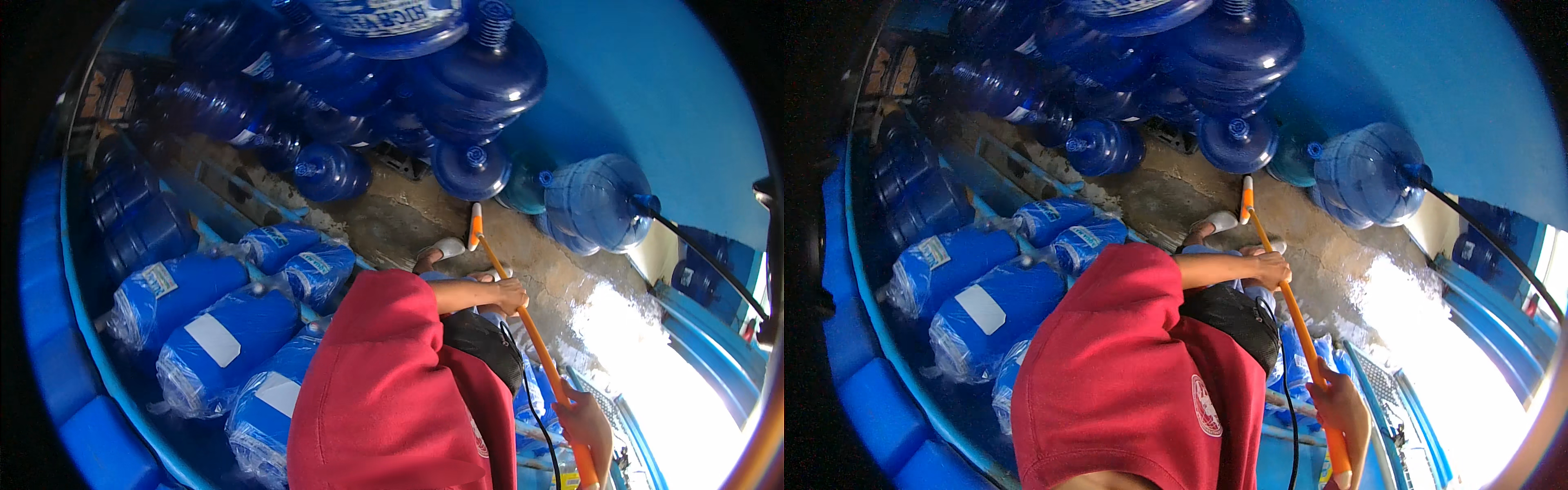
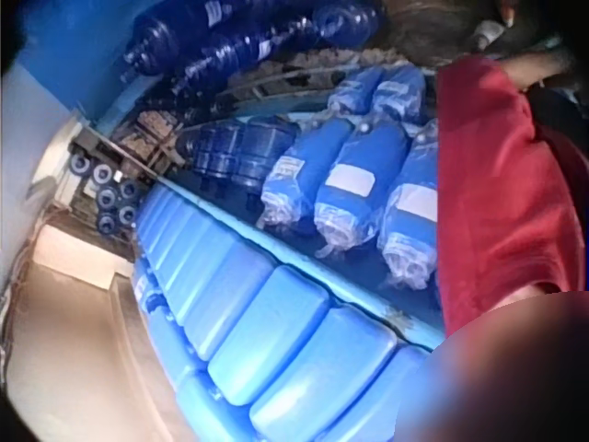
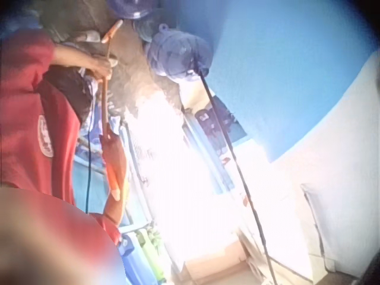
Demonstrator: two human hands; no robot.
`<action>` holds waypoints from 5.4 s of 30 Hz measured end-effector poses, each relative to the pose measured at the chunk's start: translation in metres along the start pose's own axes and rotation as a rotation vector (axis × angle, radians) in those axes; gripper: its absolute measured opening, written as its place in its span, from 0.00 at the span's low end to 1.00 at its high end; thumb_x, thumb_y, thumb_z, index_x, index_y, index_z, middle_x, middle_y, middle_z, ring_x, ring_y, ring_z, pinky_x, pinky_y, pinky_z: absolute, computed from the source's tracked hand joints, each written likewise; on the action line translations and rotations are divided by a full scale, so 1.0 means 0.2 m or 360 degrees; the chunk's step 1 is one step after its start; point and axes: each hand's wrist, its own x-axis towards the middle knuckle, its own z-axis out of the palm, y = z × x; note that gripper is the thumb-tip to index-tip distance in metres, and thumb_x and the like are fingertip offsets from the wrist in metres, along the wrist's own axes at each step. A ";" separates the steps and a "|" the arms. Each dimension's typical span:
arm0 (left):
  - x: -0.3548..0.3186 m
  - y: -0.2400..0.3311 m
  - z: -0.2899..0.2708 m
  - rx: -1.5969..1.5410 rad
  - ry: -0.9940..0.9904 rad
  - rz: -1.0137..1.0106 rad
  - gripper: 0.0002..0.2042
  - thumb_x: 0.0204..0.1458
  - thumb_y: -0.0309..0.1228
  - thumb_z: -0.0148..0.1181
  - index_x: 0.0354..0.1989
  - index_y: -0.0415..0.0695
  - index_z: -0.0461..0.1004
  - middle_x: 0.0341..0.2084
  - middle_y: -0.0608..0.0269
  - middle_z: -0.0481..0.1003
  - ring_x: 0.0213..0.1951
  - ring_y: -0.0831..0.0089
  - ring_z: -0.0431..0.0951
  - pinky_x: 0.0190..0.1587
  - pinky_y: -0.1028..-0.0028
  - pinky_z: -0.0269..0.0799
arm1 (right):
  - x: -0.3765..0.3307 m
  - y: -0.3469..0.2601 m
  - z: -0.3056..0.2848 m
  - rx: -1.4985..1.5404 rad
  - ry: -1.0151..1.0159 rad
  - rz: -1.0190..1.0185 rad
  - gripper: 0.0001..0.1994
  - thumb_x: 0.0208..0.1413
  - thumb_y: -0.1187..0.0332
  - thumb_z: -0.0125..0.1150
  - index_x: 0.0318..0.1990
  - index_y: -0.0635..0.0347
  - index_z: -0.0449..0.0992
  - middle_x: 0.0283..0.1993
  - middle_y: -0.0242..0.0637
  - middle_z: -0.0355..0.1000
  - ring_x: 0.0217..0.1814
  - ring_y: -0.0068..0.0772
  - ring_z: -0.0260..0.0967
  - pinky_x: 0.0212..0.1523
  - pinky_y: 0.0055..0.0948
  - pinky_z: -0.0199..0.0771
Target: The person sweeps a wet concrete floor with a long-handled broom in a storage area filled with large blue water jugs. They move the broom back and forth to push water and debris toward a drain or exit, occasionally repositioning to reach different sections.
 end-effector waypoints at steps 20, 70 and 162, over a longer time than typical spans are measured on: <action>-1.04 -0.60 -0.22 -0.0285 0.0239 -0.1840 0.36 0.47 0.47 0.61 0.63 0.41 0.61 0.62 0.41 0.59 0.62 0.50 0.64 0.61 0.57 0.62 | 0.70 -0.83 0.26 -0.0078 -0.0512 -0.0645 0.16 0.61 0.62 0.54 0.56 0.50 0.74 0.18 0.26 0.64 0.14 0.18 0.60 0.17 0.21 0.62; -1.04 -0.66 -0.37 0.0178 -0.0085 -0.1154 0.16 0.57 0.42 0.50 0.28 0.43 0.77 0.33 0.52 0.78 0.40 0.53 0.77 0.45 0.56 0.72 | 0.93 -0.60 0.25 0.0635 -0.0887 -0.0814 0.16 0.60 0.58 0.53 0.46 0.62 0.71 0.23 0.33 0.69 0.16 0.22 0.64 0.15 0.23 0.65; -0.96 -1.54 -0.08 -0.0456 -0.1599 -0.1427 0.06 0.58 0.28 0.51 0.40 0.40 0.66 0.24 0.56 0.73 0.20 0.65 0.76 0.23 0.63 0.77 | 0.34 -2.85 2.07 0.3519 0.0981 0.0828 0.18 0.64 0.68 0.49 0.60 0.59 0.67 0.24 0.27 0.64 0.23 0.18 0.60 0.24 0.20 0.61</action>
